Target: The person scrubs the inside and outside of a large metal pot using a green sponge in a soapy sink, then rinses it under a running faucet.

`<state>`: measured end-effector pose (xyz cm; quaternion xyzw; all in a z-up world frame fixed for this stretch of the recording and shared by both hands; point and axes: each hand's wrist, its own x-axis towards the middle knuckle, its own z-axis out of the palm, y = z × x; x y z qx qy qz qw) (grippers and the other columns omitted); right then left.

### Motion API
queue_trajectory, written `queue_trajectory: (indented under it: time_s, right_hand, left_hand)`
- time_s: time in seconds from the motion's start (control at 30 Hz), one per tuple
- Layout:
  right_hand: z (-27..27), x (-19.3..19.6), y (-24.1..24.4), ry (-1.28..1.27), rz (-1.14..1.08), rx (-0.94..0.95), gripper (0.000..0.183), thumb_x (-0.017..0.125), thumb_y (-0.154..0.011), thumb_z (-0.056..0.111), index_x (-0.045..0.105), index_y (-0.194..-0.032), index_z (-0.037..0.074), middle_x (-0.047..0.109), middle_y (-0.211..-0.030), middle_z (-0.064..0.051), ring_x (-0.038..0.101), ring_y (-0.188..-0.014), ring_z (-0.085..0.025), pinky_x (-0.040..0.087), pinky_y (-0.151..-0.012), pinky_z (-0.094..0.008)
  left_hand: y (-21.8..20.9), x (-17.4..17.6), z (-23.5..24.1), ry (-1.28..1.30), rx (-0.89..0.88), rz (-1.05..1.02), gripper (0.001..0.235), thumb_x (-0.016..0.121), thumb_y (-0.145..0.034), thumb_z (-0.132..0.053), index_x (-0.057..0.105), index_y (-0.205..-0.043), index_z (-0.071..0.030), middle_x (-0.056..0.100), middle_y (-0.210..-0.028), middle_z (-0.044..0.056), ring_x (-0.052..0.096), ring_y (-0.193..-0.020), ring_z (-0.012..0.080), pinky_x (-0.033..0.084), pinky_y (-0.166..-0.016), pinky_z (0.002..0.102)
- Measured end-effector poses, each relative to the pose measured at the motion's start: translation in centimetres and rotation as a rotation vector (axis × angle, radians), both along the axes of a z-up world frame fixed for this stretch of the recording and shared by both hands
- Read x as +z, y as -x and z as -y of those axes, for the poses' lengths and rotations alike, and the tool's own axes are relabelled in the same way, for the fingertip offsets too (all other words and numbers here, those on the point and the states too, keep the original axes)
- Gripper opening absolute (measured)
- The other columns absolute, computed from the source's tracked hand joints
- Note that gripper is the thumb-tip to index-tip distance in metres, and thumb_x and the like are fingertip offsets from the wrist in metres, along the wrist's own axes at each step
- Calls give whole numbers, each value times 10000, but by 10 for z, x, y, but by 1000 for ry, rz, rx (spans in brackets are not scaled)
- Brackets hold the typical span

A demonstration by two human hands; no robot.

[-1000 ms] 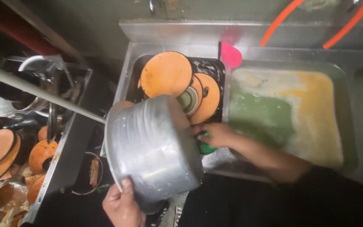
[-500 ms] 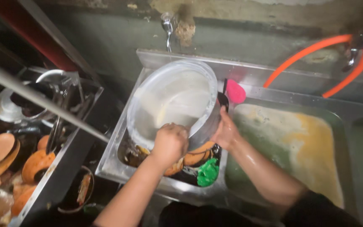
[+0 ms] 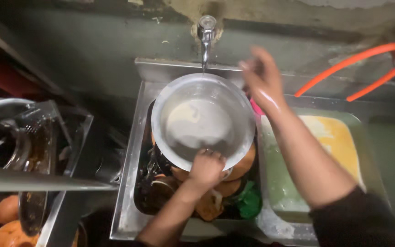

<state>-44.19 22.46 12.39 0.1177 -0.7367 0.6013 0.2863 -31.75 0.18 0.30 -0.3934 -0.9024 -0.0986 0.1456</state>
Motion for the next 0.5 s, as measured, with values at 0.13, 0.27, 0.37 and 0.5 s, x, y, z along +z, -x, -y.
queue_trajectory:
  time_s: [0.13, 0.27, 0.37, 0.5]
  right_hand:
    - [66, 117, 46, -800, -116, -196, 499, 795, -1015, 406, 586, -1269, 32, 705, -981, -196, 672, -918, -374, 527, -811, -472]
    - [73, 139, 86, -1050, -26, 106, 274, 672, -663, 10, 753, -911, 97, 734, -949, -84, 666, -917, -304, 522, -765, -415]
    - [43, 107, 117, -513, -371, 194, 205, 625, -832, -28, 741, -988, 38, 736, -994, -88, 697, -931, -226, 569, -818, -360]
    - [52, 0, 149, 617, 89, 107, 317, 438, -1033, 161, 565, -743, 159, 586, -630, 0, 557, -553, -124, 471, -487, -299]
  left_hand:
    - [17, 17, 17, -340, -124, -159, 471, 794, -652, -504, 727, -877, -96, 756, -1066, 144, 690, -901, 341, 503, -831, 477]
    - [101, 17, 9, -1206, 98, 886, 520, 677, -948, -482, 719, -1228, -45, 702, -1084, 176, 702, -915, 237, 550, -849, 415]
    - [191, 24, 9, -1558, -5, 1376, 558, 581, -916, -436, 569, -1371, -113, 717, -1208, 98, 683, -1017, 259, 548, -851, 427]
    - [274, 10, -27, -1750, -277, 1451, 378, 550, -1022, -361, 588, -1308, -116, 701, -1191, 129, 671, -1012, 279, 563, -864, 423]
